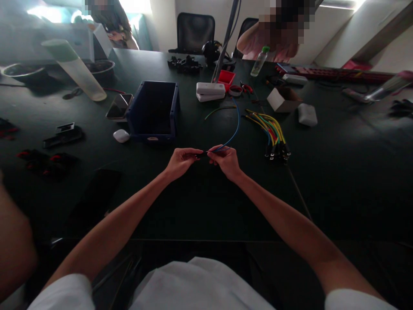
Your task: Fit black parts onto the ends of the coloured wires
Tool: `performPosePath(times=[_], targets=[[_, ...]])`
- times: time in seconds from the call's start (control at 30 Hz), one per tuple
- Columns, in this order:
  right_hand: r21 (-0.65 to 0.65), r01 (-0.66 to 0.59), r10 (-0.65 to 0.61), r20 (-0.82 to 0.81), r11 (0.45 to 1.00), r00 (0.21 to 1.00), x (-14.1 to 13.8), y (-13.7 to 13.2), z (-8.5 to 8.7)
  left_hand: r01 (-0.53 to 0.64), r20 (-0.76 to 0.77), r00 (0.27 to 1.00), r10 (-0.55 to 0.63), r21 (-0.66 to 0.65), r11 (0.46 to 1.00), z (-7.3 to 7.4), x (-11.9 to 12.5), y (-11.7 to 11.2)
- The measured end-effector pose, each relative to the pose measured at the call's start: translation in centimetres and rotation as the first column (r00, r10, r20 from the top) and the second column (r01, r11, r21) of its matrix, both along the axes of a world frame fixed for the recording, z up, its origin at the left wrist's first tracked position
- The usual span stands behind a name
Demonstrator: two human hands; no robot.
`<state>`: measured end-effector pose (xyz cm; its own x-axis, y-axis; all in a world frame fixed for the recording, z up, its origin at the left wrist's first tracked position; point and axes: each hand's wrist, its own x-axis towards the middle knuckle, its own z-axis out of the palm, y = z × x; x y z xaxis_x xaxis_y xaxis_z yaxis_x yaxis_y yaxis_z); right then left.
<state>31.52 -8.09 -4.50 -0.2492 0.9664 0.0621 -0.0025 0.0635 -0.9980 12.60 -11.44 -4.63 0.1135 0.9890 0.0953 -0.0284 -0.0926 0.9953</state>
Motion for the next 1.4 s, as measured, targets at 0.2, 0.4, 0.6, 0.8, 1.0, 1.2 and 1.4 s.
performPosePath(times=[0.2,0.4,0.6,0.8,1.0,1.2,1.4], targets=[[0.012,-0.004,0.004,0.013,1.000,1.000,0.0,0.0,0.0,0.010,-0.023,1.000,-0.010,-0.015,1.000,-0.3,-0.2,0.1],[0.040,-0.004,0.003,0.029,0.999,1.000,0.1,0.0,-0.3,-0.006,-0.090,0.996,0.007,0.011,1.000,-0.2,0.0,0.2],[0.031,0.011,-0.013,0.048,0.999,0.999,0.0,-0.2,-0.4,-0.057,-0.091,0.994,0.059,0.025,0.998,-0.2,0.4,0.0],[0.030,0.030,-0.032,0.054,0.999,0.998,-0.2,-0.5,-0.2,-0.077,-0.086,0.993,0.082,0.057,0.995,0.0,1.1,-0.5],[0.060,0.059,-0.064,0.070,0.996,0.996,-0.3,-0.6,-0.3,0.004,-0.090,0.996,0.000,0.047,0.999,-0.6,1.2,-0.3],[0.076,0.089,-0.091,0.026,0.993,0.995,-0.2,-0.4,-0.6,0.049,-0.086,0.995,-0.044,0.057,0.997,-0.4,0.9,-0.2],[0.113,0.086,-0.093,0.059,0.990,0.994,-0.1,-0.3,-0.7,0.008,-0.116,0.993,-0.001,0.067,0.998,-0.1,0.8,-0.2]])
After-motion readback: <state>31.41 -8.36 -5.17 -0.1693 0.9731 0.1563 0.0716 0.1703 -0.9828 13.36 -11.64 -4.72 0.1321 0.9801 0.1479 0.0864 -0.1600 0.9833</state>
